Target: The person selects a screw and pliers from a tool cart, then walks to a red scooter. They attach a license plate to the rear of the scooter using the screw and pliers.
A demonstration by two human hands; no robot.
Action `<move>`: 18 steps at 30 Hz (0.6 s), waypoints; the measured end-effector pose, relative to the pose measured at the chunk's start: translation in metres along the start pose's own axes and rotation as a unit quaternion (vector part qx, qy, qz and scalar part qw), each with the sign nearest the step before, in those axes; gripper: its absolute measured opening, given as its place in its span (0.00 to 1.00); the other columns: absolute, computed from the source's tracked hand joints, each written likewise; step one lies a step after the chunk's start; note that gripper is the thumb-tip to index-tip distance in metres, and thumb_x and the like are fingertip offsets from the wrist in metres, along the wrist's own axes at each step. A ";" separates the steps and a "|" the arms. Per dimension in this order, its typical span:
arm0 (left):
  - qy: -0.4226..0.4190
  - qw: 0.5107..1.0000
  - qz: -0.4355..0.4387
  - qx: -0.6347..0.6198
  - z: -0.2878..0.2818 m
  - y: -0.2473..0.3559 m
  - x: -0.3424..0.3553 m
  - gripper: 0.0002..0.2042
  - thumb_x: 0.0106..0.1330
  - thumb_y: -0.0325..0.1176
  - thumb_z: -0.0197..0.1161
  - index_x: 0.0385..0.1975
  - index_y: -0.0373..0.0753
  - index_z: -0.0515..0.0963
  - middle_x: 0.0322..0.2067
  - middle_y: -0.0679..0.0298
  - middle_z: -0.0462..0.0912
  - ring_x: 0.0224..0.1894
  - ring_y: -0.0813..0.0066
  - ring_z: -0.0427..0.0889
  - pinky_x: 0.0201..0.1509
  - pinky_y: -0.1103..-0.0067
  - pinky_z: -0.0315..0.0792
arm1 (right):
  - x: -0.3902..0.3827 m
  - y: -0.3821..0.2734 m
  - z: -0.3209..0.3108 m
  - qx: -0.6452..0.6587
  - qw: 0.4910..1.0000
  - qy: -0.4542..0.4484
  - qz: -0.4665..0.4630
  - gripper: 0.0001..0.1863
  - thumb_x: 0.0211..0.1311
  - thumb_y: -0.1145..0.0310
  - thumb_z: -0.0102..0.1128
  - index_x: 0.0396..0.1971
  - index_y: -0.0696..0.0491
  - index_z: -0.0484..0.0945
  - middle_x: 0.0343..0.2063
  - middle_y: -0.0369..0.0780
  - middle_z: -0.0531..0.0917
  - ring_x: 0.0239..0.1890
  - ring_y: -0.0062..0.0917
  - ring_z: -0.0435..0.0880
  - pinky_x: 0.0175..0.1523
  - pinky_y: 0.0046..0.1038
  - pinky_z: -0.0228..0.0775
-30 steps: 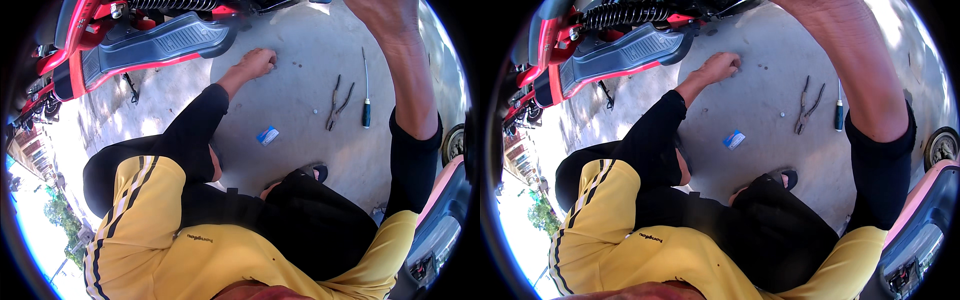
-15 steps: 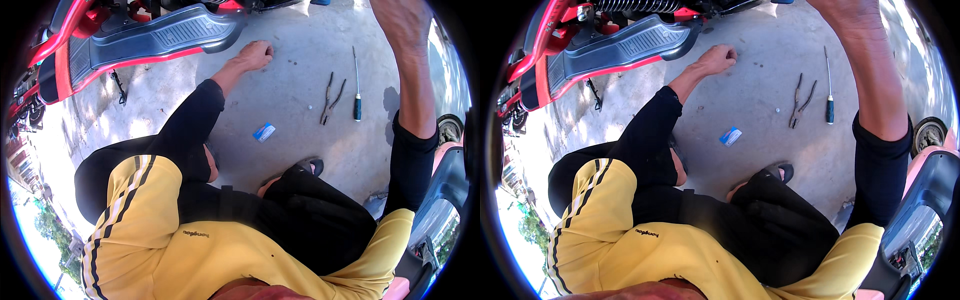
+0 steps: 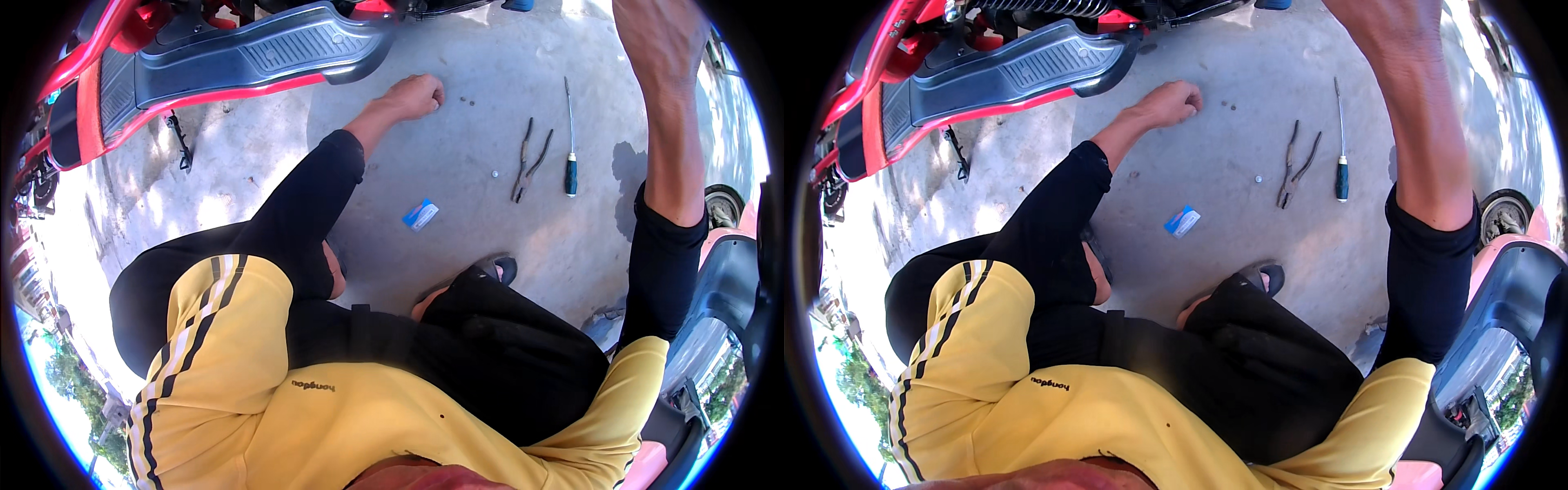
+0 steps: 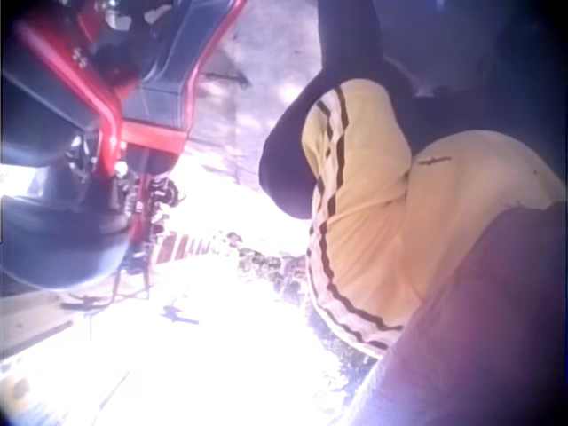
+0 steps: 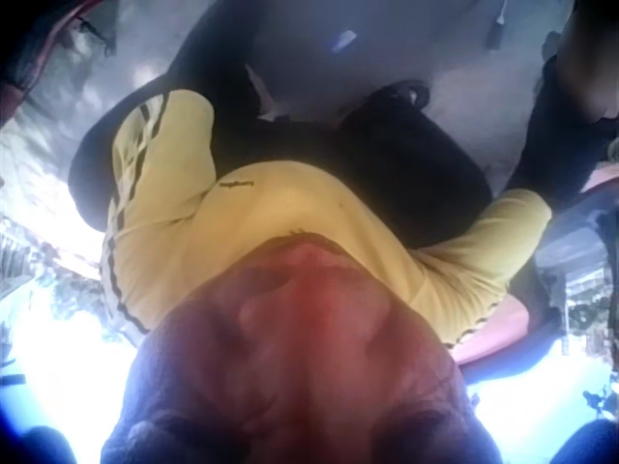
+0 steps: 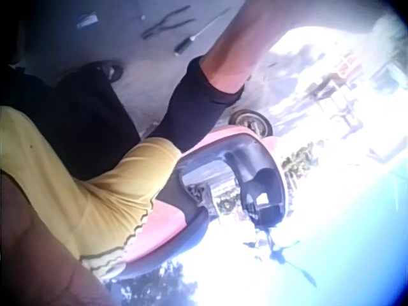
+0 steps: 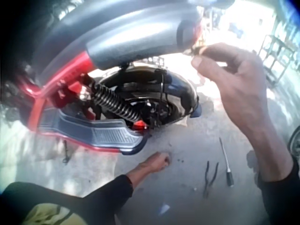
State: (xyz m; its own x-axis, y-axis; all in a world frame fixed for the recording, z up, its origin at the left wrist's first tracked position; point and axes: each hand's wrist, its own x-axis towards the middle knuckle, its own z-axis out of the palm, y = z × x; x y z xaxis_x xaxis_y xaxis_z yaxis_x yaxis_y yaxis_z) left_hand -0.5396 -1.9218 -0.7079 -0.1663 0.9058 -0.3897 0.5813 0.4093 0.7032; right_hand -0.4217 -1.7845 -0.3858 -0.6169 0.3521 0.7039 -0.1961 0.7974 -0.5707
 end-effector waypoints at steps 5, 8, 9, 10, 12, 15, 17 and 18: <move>-0.032 0.999 -0.021 0.028 0.004 0.014 -0.001 0.12 0.60 0.23 0.58 0.42 0.37 0.83 0.46 0.53 0.85 0.52 0.56 0.82 0.54 0.64 0.75 | -0.002 0.011 -0.002 -0.066 0.996 0.016 0.062 0.17 0.62 0.67 0.71 0.49 0.58 0.83 0.42 0.41 0.88 0.47 0.25 0.87 0.53 0.23 0.77; -0.033 0.999 -0.031 0.030 0.006 0.024 -0.003 0.13 0.59 0.21 0.55 0.41 0.38 0.83 0.45 0.53 0.85 0.52 0.54 0.82 0.55 0.64 0.74 | 0.002 0.010 -0.003 -0.040 0.998 0.007 0.043 0.18 0.63 0.65 0.71 0.50 0.56 0.84 0.41 0.41 0.88 0.44 0.26 0.87 0.51 0.24 0.78; -0.036 0.998 -0.030 0.030 0.008 0.026 -0.004 0.13 0.59 0.21 0.55 0.41 0.38 0.83 0.45 0.53 0.85 0.53 0.54 0.82 0.55 0.64 0.74 | 0.003 0.008 -0.002 -0.058 0.998 0.003 0.029 0.16 0.62 0.65 0.71 0.47 0.56 0.85 0.41 0.41 0.87 0.43 0.27 0.88 0.49 0.25 0.79; -0.039 0.998 -0.028 0.032 0.007 0.028 -0.003 0.14 0.59 0.20 0.55 0.41 0.38 0.83 0.45 0.53 0.85 0.53 0.53 0.82 0.55 0.64 0.74 | 0.004 0.007 -0.003 -0.049 0.998 0.000 0.042 0.17 0.62 0.65 0.71 0.48 0.56 0.85 0.41 0.42 0.88 0.43 0.26 0.88 0.50 0.25 0.79; -0.042 0.998 -0.037 0.035 0.010 0.029 -0.003 0.14 0.59 0.20 0.55 0.41 0.38 0.83 0.45 0.52 0.85 0.53 0.53 0.82 0.55 0.63 0.74 | 0.003 0.003 -0.004 -0.064 0.995 -0.005 0.076 0.19 0.61 0.66 0.73 0.50 0.56 0.84 0.41 0.42 0.88 0.45 0.26 0.87 0.52 0.24 0.79; -0.047 0.997 -0.039 0.056 0.012 0.030 -0.001 0.14 0.58 0.19 0.54 0.41 0.38 0.83 0.45 0.52 0.85 0.53 0.52 0.82 0.55 0.63 0.74 | -0.002 0.004 -0.005 0.000 0.995 0.001 0.096 0.18 0.62 0.68 0.71 0.50 0.58 0.84 0.42 0.42 0.88 0.47 0.25 0.87 0.55 0.23 0.77; -0.045 0.996 -0.039 0.065 0.012 0.030 -0.001 0.14 0.58 0.19 0.54 0.41 0.38 0.83 0.45 0.51 0.85 0.52 0.52 0.82 0.55 0.63 0.74 | -0.004 0.008 -0.008 -0.037 0.995 0.006 0.089 0.18 0.62 0.67 0.71 0.51 0.56 0.84 0.43 0.42 0.88 0.49 0.25 0.86 0.57 0.25 0.76; -0.040 0.996 -0.038 0.065 0.011 0.029 0.000 0.15 0.58 0.19 0.54 0.41 0.38 0.83 0.45 0.51 0.85 0.52 0.52 0.82 0.55 0.63 0.74 | -0.004 0.012 -0.009 -0.047 0.996 0.006 0.080 0.19 0.62 0.63 0.71 0.51 0.54 0.84 0.44 0.42 0.88 0.51 0.27 0.85 0.59 0.27 0.75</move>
State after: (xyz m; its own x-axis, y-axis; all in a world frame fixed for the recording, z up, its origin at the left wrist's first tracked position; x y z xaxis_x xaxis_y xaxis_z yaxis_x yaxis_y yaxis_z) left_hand -0.5140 -1.9109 -0.6942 -0.1519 0.8590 -0.4889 0.6689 0.4535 0.5890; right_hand -0.4141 -1.7722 -0.3916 -0.6253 0.4829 0.6131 -0.0234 0.7736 -0.6332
